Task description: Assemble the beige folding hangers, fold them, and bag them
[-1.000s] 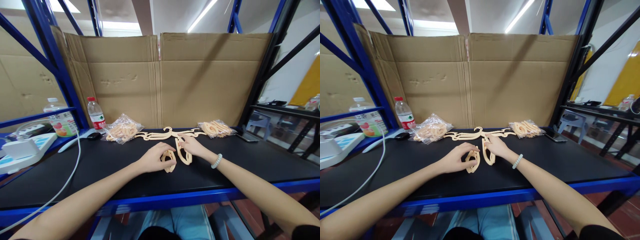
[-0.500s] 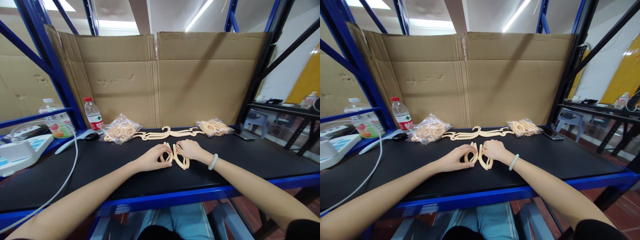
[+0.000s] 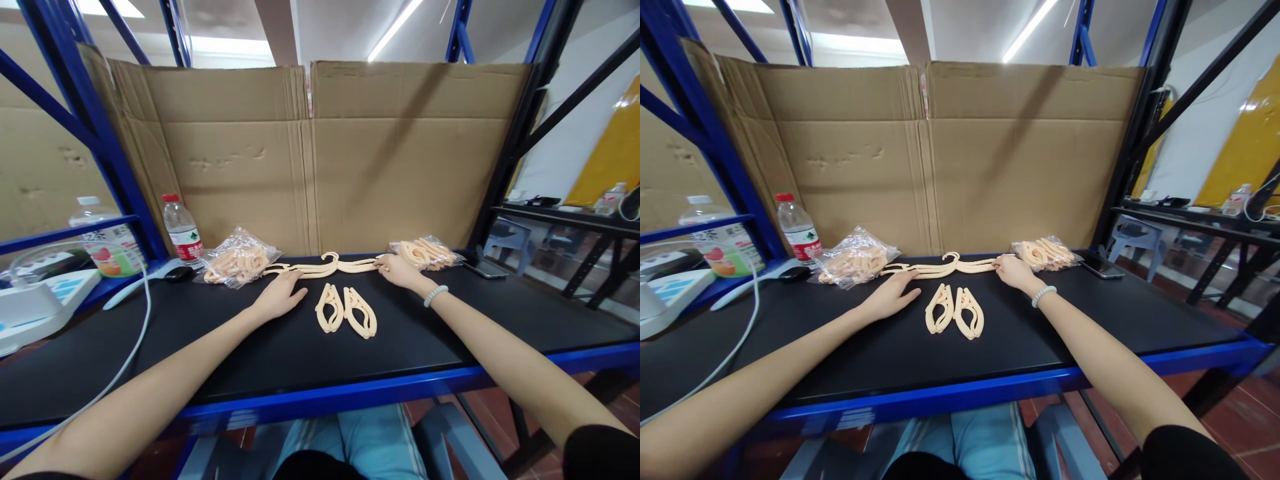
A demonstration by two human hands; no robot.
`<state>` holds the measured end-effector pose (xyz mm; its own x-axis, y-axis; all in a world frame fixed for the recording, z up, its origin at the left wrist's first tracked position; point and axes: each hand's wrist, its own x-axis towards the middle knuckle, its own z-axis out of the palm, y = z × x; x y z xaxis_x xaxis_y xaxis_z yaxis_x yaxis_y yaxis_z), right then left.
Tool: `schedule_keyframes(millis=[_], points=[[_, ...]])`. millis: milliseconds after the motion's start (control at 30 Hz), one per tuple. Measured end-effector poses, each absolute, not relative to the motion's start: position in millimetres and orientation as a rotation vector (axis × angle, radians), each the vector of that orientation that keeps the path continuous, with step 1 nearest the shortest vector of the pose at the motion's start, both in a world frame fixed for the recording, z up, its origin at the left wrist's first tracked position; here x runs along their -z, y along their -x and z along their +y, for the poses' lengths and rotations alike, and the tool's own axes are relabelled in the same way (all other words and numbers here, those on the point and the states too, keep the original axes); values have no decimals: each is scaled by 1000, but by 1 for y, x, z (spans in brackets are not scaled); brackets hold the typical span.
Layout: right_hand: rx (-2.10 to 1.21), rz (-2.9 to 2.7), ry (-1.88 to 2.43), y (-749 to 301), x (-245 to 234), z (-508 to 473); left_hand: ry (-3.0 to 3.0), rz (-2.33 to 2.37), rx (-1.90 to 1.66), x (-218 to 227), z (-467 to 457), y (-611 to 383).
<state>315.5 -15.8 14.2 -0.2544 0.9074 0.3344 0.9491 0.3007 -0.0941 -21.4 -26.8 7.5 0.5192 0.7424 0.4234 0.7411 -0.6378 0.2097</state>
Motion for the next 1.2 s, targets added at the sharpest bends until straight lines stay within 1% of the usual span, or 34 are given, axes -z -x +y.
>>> schedule_keyframes(millis=[200, 400, 633, 833, 1033, 1200], points=[[212, -2281, 1626, -307, -11, -20, -2752, 1382, -789, 0, -26, 20], [134, -2262, 1527, -307, -13, -17, -2808, 1364, -892, 3, -21, 21], [93, -2207, 1367, -306, -18, -21, -2775, 1393, -917, 6, -17, 21], [163, -2229, 1304, -306, -15, -22, -2720, 1398, -1174, 1, -23, 19], [123, -2199, 1234, -306, -13, -19, -2557, 1271, -1513, -6, -30, 14], [169, -2228, 1203, -298, -14, -24, -2256, 1185, -1542, -10, -36, 11]])
